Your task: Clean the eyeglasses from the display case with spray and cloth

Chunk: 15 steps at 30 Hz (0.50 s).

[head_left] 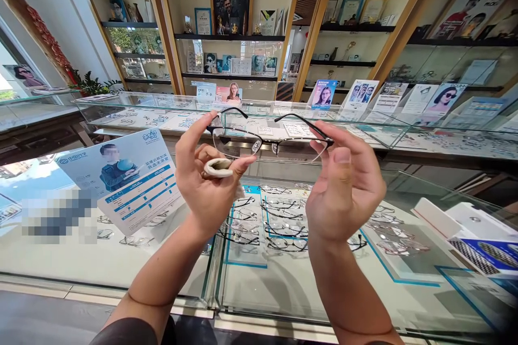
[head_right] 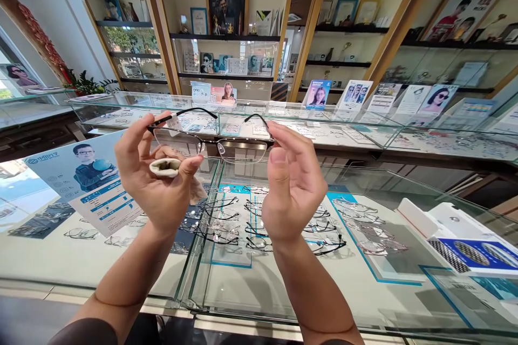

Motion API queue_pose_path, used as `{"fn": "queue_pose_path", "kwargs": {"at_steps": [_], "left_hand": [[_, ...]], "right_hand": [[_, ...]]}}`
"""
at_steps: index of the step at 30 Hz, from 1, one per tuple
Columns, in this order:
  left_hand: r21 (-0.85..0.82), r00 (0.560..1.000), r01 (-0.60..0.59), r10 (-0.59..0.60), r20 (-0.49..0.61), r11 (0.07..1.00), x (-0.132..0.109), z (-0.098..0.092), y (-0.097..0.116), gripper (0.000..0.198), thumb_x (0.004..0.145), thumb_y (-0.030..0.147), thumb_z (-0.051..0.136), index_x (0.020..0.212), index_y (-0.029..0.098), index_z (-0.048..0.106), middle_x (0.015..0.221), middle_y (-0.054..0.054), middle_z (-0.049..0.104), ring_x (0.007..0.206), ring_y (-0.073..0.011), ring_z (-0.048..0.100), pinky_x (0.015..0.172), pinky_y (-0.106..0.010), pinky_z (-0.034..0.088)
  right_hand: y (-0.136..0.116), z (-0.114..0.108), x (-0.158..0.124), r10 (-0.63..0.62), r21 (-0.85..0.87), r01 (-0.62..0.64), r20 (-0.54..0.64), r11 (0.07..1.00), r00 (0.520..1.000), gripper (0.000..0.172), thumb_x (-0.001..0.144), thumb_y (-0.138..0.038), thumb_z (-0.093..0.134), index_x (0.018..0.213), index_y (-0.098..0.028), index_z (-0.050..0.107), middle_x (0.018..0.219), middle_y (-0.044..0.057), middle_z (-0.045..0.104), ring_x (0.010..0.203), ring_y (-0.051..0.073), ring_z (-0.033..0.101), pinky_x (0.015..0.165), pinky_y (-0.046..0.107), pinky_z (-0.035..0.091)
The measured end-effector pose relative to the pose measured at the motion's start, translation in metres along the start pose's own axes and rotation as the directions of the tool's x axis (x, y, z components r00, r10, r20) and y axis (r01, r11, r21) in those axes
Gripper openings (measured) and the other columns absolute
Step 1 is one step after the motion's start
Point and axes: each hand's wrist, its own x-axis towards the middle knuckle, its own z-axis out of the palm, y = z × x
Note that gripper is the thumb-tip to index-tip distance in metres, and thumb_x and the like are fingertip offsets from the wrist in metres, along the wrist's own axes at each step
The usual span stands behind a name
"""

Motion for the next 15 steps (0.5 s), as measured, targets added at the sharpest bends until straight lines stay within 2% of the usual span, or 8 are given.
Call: {"fn": "queue_pose_path", "kwargs": {"at_steps": [4, 7, 10, 15], "left_hand": [[0.05, 1.0, 0.006, -0.008, 0.03, 0.999, -0.0028, 0.0017, 0.0009, 0.078, 0.085, 0.061, 0.085, 0.151, 0.036, 0.053, 0.152, -0.011, 0.062, 0.064, -0.0065, 0.06, 0.053, -0.026, 0.049], [0.07, 0.999, 0.002, -0.005, 0.039, 0.998, -0.0038, 0.0028, 0.0024, 0.08, 0.085, 0.066, 0.082, 0.152, 0.036, 0.051, 0.152, -0.011, 0.061, 0.062, -0.0056, 0.057, 0.052, -0.025, 0.047], [0.035, 0.999, 0.01, -0.012, 0.05, 0.999, -0.0036, 0.0027, 0.003, 0.081, 0.083, 0.065, 0.084, 0.153, 0.037, 0.052, 0.151, -0.01, 0.061, 0.061, -0.0051, 0.056, 0.053, -0.025, 0.047], [-0.022, 0.996, 0.04, -0.038, 0.081, 0.999, -0.0026, 0.001, 0.005, 0.079, 0.084, 0.06, 0.086, 0.152, 0.036, 0.053, 0.151, -0.01, 0.061, 0.067, -0.007, 0.062, 0.058, -0.025, 0.051]], "right_hand": [[-0.0026, -0.0015, 0.0021, 0.037, -0.026, -0.037, -0.005, 0.999, 0.999, 0.02, 0.106, -0.038, 0.06, 0.112, -0.031, 0.078, 0.119, 0.005, 0.076, 0.123, 0.03, 0.074, 0.112, 0.06, 0.057], [-0.003, -0.0024, 0.004, 0.062, 0.041, -0.062, -0.004, 0.997, 0.998, 0.018, 0.106, -0.036, 0.061, 0.106, -0.031, 0.077, 0.113, 0.004, 0.077, 0.118, 0.029, 0.076, 0.108, 0.058, 0.06], [-0.0038, -0.004, 0.0051, 0.111, 0.132, -0.114, 0.032, 0.985, 0.993, 0.016, 0.105, -0.034, 0.062, 0.103, -0.029, 0.077, 0.111, 0.004, 0.078, 0.114, 0.027, 0.078, 0.106, 0.055, 0.061], [-0.0075, -0.0066, 0.0044, 0.161, 0.13, -0.171, 0.085, 0.977, 0.983, 0.019, 0.106, -0.037, 0.058, 0.105, -0.028, 0.074, 0.111, 0.004, 0.079, 0.11, 0.026, 0.079, 0.101, 0.051, 0.064]]}}
